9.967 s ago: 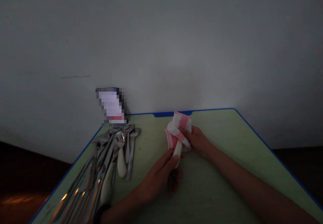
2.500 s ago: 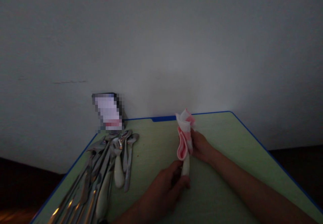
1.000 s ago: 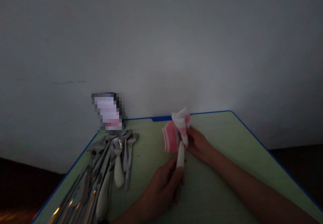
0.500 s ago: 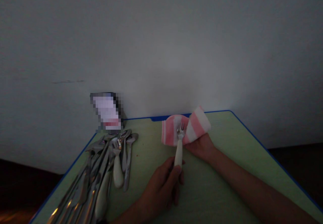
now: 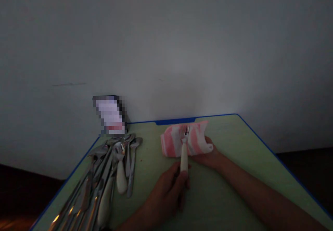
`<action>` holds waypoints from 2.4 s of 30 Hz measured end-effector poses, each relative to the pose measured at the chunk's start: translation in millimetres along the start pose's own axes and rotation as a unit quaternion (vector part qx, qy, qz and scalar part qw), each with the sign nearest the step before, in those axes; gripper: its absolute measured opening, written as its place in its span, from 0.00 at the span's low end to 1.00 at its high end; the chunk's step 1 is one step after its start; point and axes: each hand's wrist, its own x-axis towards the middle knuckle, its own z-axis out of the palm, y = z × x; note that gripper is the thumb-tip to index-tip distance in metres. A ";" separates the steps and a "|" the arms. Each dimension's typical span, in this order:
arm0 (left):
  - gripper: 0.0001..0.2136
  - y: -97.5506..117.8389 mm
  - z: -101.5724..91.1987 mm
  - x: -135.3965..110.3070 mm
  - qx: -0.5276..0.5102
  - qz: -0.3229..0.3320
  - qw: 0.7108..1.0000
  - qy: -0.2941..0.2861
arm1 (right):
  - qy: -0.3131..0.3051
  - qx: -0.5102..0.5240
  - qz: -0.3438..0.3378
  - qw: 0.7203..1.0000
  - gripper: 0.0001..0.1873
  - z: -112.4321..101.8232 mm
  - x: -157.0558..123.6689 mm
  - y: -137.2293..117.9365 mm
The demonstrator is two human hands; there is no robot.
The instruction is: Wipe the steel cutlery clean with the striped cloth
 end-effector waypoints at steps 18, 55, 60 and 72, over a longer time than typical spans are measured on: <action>0.14 9.4 -1.0 -2.4 0.054 0.004 0.998 -0.039 | 0.019 -0.063 0.055 0.996 0.12 5.6 -3.0 4.6; 0.21 9.1 -2.4 2.4 0.191 0.026 0.978 0.079 | 0.177 -0.240 -0.064 0.952 0.22 25.2 -23.3 31.9; 0.16 12.8 -5.8 -1.3 0.106 0.075 0.984 0.126 | 0.114 -0.370 -0.119 0.914 0.22 11.7 -17.6 10.4; 0.14 86.9 -59.3 -24.0 0.417 0.192 0.858 0.230 | -0.057 -0.548 -0.178 0.816 0.16 21.7 -33.8 7.1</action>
